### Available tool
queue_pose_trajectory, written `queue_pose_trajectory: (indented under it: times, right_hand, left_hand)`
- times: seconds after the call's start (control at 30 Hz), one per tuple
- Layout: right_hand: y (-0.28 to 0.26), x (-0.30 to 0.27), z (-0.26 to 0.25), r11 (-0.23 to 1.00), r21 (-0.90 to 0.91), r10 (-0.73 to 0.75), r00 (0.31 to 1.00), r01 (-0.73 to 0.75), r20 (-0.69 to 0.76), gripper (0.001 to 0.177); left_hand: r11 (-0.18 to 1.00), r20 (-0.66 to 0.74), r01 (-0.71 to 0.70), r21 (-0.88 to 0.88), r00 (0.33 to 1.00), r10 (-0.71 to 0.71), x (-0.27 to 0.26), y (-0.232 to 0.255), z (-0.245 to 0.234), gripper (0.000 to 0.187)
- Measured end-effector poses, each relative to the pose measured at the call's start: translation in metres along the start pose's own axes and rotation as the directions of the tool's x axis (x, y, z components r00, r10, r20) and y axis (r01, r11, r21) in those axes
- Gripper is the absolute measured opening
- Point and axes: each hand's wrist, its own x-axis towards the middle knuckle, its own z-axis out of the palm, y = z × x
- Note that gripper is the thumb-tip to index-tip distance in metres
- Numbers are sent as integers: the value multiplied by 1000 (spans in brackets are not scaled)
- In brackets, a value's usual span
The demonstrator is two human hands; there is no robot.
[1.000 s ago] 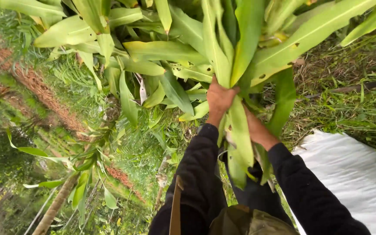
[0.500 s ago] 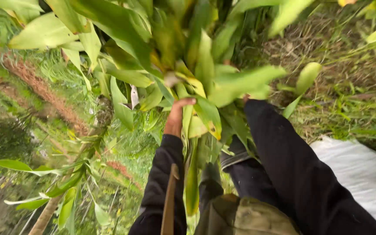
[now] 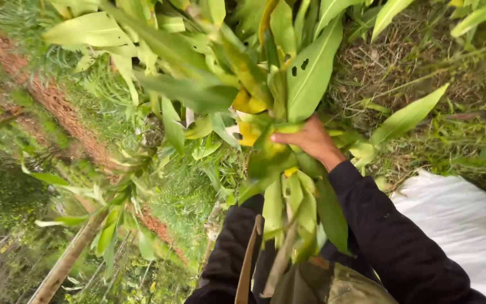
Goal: Gathering long green leaves and putting them into a large white bag in an outdoor field.
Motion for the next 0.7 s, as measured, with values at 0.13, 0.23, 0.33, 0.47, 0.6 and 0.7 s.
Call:
queue_pose_trajectory:
  times: [0.13, 0.23, 0.33, 0.47, 0.6, 0.7]
  right_hand:
    - [24, -49, 4, 986, 140, -67, 988, 86, -138, 56]
    - [50, -89, 1, 983, 168, 130, 938, -79, -320, 49]
    - [70, -130, -4, 984, 179, 59, 897, 22, -438, 35]
    - [81, -204, 0, 939, 269, -51, 862, 213, -504, 37]
    - [87, -280, -7, 854, 403, -16, 791, 329, -611, 45]
    - [118, -343, -10, 830, 395, -12, 722, 393, -692, 51]
  left_hand:
    - [938, 84, -200, 282, 979, 183, -43, 35, 23, 36]
    - [816, 173, -344, 464, 939, 298, -87, 55, 37, 36]
    - [690, 261, -452, 564, 891, 371, -125, 87, 62, 36]
    - [767, 301, -462, 445, 884, 358, -175, 85, 96, 42]
    - [932, 323, -246, 266, 934, 155, -223, 83, 121, 111]
    - [611, 474, -516, 600, 845, 249, -261, 81, 158, 69]
